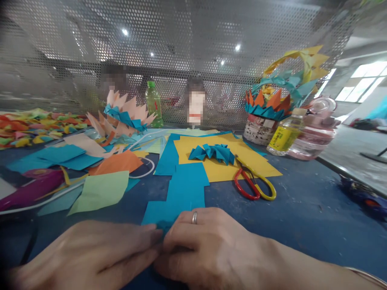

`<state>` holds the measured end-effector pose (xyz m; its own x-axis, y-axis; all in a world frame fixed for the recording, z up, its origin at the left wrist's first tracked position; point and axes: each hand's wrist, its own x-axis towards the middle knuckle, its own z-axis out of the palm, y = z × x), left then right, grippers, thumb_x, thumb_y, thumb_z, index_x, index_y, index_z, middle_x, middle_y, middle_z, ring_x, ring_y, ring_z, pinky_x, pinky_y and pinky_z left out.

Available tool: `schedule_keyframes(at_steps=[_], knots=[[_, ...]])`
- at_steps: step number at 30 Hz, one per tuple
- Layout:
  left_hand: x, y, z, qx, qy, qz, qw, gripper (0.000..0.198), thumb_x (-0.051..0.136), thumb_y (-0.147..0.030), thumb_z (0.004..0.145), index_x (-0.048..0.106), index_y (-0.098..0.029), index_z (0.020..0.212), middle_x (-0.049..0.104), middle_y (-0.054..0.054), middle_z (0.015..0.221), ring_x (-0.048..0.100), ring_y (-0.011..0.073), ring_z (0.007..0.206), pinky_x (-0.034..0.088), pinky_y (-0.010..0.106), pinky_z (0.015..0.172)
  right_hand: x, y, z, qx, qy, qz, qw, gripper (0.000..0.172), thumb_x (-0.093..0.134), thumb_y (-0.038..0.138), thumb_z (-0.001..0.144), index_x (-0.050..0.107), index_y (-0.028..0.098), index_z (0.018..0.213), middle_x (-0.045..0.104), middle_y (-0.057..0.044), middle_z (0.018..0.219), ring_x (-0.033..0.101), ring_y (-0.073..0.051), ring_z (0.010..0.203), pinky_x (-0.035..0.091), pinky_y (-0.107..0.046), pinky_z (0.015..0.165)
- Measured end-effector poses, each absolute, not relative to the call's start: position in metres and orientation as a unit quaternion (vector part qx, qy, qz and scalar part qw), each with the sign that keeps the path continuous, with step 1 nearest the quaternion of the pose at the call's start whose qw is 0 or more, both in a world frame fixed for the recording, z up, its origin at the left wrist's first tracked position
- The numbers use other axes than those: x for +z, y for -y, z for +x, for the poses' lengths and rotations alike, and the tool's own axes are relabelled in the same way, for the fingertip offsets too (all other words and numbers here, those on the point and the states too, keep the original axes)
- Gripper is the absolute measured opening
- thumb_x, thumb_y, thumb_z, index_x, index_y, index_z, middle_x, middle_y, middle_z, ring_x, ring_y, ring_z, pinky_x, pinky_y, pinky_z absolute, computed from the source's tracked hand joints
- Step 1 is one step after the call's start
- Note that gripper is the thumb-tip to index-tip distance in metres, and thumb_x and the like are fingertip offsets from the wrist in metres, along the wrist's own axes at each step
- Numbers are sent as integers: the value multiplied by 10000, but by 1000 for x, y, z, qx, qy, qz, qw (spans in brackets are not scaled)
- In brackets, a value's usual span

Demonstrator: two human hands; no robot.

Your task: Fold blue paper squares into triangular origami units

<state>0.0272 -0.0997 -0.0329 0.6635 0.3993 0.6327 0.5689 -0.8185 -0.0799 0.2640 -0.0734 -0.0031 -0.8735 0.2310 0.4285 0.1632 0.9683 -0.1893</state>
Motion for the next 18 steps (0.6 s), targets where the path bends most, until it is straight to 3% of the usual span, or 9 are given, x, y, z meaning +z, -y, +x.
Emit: schedule_keyframes(at_steps=[7,18], knots=[[-31,97,32,-366,276,-878,133,348,422,-215,990,679,-261,760,720,-42,731,690,93,595,572,129,608,3,77,264,82,966,-115,215,295,427,130,994,719,153,1028,708,-38,917,614,-137,836,486,-257,759],[-37,107,24,-338,270,-885,174,285,412,-190,982,692,-237,957,751,-21,897,713,126,733,577,197,698,0,81,262,130,960,-145,202,279,501,17,912,716,178,986,670,-29,943,597,-113,863,487,-225,849]])
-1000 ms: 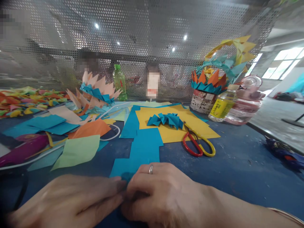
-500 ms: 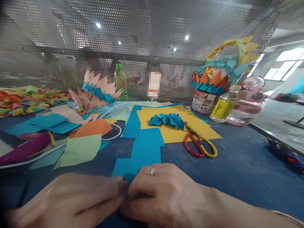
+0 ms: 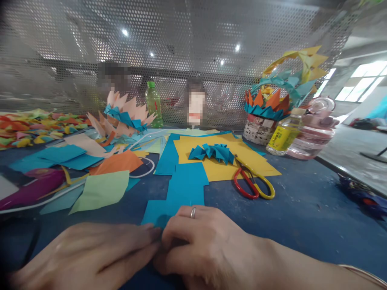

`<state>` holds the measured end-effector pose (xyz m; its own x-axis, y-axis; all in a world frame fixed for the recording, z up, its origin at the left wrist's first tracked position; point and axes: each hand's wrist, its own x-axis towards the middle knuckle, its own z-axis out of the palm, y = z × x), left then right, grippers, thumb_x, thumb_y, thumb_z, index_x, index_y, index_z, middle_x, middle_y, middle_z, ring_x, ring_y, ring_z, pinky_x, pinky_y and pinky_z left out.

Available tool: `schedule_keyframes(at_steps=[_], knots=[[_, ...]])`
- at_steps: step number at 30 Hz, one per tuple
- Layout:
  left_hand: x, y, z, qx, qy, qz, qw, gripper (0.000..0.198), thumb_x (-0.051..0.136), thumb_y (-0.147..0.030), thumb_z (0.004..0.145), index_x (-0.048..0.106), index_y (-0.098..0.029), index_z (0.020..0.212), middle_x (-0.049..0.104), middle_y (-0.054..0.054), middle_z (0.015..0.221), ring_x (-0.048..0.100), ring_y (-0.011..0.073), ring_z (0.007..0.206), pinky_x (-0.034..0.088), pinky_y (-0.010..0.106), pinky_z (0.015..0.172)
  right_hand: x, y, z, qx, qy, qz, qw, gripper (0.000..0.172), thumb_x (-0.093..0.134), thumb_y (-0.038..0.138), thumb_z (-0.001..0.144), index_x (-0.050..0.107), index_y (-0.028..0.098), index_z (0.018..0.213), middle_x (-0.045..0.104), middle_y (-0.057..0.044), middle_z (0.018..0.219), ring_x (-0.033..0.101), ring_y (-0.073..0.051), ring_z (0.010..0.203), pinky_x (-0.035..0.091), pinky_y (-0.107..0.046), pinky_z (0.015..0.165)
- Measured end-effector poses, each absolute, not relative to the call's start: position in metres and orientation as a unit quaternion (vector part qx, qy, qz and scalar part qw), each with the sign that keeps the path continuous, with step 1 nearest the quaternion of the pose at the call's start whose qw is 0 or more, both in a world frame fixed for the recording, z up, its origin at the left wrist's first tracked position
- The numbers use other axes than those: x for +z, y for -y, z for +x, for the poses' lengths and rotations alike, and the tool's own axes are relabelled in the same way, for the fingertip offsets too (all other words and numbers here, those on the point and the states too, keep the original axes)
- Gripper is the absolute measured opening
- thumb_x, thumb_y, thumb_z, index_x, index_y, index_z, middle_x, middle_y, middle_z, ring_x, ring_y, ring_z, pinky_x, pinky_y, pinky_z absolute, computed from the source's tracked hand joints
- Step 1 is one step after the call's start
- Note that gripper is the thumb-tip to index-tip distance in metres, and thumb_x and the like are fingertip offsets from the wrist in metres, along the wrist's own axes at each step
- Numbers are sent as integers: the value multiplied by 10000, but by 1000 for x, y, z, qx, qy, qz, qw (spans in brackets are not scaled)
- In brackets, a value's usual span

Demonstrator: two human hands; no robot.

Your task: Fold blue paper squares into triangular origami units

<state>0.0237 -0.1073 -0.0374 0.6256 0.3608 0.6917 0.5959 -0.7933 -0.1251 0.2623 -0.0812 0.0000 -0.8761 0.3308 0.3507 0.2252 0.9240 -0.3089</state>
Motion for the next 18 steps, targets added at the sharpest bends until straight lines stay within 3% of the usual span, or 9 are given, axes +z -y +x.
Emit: schedule_keyframes(at_steps=[5,9,13,18], knots=[[-31,100,27,-355,248,-888,151,262,453,-217,988,694,-248,891,737,-40,805,691,96,654,578,159,713,0,80,262,148,955,-150,210,301,483,-2,892,720,171,960,677,-33,938,606,-112,861,491,-224,830],[-28,98,28,-373,238,-883,158,276,460,-180,977,705,-241,864,746,-40,811,712,93,727,582,162,804,0,77,263,135,959,-138,208,289,467,34,929,720,167,973,686,-31,922,611,-108,847,494,-216,807],[-23,101,23,-318,223,-908,158,311,424,-171,987,727,-221,940,769,-22,904,723,114,813,590,171,789,-1,76,264,97,966,-115,211,264,444,145,1018,707,160,1018,705,-34,895,626,-114,841,507,-229,778],[-15,99,16,-268,199,-933,138,366,360,-156,1026,724,-182,994,775,-9,932,717,111,784,585,167,758,-5,70,263,82,962,-90,245,308,398,147,1044,701,137,990,718,-44,864,638,-112,808,530,-224,744]])
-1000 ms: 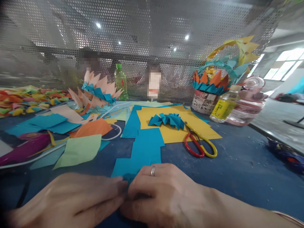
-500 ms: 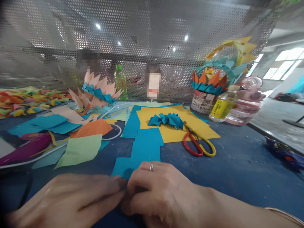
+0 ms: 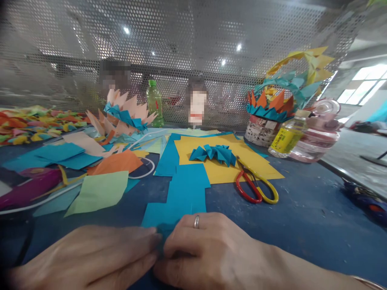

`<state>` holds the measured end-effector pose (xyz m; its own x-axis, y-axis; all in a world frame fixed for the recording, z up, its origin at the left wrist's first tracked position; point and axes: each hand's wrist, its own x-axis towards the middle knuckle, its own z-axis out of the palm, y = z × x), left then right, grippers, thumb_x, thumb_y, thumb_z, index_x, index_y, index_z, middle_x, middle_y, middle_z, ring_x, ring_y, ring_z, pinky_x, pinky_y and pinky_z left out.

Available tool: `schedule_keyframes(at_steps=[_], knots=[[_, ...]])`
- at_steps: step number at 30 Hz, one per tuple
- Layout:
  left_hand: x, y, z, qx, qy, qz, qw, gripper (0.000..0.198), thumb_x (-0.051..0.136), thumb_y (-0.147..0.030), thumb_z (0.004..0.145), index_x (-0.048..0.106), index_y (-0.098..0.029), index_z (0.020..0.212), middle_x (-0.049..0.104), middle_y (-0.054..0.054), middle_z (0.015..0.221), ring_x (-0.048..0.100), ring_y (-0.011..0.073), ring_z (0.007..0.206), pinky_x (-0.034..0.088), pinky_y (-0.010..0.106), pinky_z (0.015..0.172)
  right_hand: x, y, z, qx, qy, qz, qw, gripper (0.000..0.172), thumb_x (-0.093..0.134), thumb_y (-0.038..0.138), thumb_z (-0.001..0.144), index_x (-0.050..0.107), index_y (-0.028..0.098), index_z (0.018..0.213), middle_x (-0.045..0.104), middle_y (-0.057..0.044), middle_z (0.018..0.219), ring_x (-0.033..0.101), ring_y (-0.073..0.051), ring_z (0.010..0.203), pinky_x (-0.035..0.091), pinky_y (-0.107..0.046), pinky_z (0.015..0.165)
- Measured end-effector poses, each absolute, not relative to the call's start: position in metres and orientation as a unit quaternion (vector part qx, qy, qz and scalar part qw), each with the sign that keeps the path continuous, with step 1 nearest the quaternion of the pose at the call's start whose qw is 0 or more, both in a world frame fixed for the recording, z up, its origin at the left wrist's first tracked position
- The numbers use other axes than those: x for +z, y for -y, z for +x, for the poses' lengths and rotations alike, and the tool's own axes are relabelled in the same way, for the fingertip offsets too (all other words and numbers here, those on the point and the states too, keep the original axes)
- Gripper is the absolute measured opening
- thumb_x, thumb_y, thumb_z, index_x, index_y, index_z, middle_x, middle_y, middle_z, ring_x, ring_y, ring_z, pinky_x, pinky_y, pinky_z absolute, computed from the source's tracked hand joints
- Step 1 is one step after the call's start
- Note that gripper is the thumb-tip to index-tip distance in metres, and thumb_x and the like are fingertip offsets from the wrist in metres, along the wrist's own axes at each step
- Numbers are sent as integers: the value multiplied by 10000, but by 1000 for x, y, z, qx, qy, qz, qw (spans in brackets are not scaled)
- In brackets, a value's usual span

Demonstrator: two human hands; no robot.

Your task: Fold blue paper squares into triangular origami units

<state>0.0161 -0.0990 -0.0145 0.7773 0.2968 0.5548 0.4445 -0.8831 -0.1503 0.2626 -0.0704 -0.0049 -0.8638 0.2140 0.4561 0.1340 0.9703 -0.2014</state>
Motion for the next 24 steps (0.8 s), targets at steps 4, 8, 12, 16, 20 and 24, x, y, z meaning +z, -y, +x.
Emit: schedule_keyframes(at_steps=[4,8,12,16,20,24], knots=[[-14,94,15,-246,190,-943,119,393,305,-132,1042,695,-181,1050,776,-20,958,722,108,853,567,162,831,-10,66,259,78,958,-95,260,288,436,143,1037,708,138,943,718,-29,848,636,-104,776,511,-210,704],[-15,94,18,-279,190,-935,112,438,264,-198,1077,697,-176,1012,778,-14,899,721,105,803,559,154,808,-18,63,256,49,947,-65,312,160,614,122,944,685,144,803,688,19,802,596,-75,693,466,-192,623],[-16,98,21,-311,211,-920,110,428,286,-198,1073,700,-194,966,769,-31,852,715,99,741,547,160,658,-23,62,255,75,943,-54,320,205,533,154,991,697,154,868,661,1,802,586,-95,724,463,-208,648],[-18,100,19,-305,228,-919,98,334,371,-231,1043,699,-200,992,757,-13,849,710,130,728,548,191,646,-22,65,256,110,945,-67,302,235,490,142,999,689,159,875,650,-20,820,574,-109,744,469,-209,689],[-17,102,16,-284,236,-922,112,312,394,-243,1033,697,-200,976,762,-15,909,706,129,734,542,200,672,-18,69,256,111,948,-111,278,234,492,134,997,695,173,889,658,-19,830,577,-115,750,464,-212,691],[-15,102,14,-279,298,-895,178,369,350,-113,989,710,-198,977,774,-10,960,717,143,817,544,235,757,-10,73,258,108,951,-119,266,259,482,169,1014,707,177,885,672,-21,842,580,-119,752,462,-219,687]])
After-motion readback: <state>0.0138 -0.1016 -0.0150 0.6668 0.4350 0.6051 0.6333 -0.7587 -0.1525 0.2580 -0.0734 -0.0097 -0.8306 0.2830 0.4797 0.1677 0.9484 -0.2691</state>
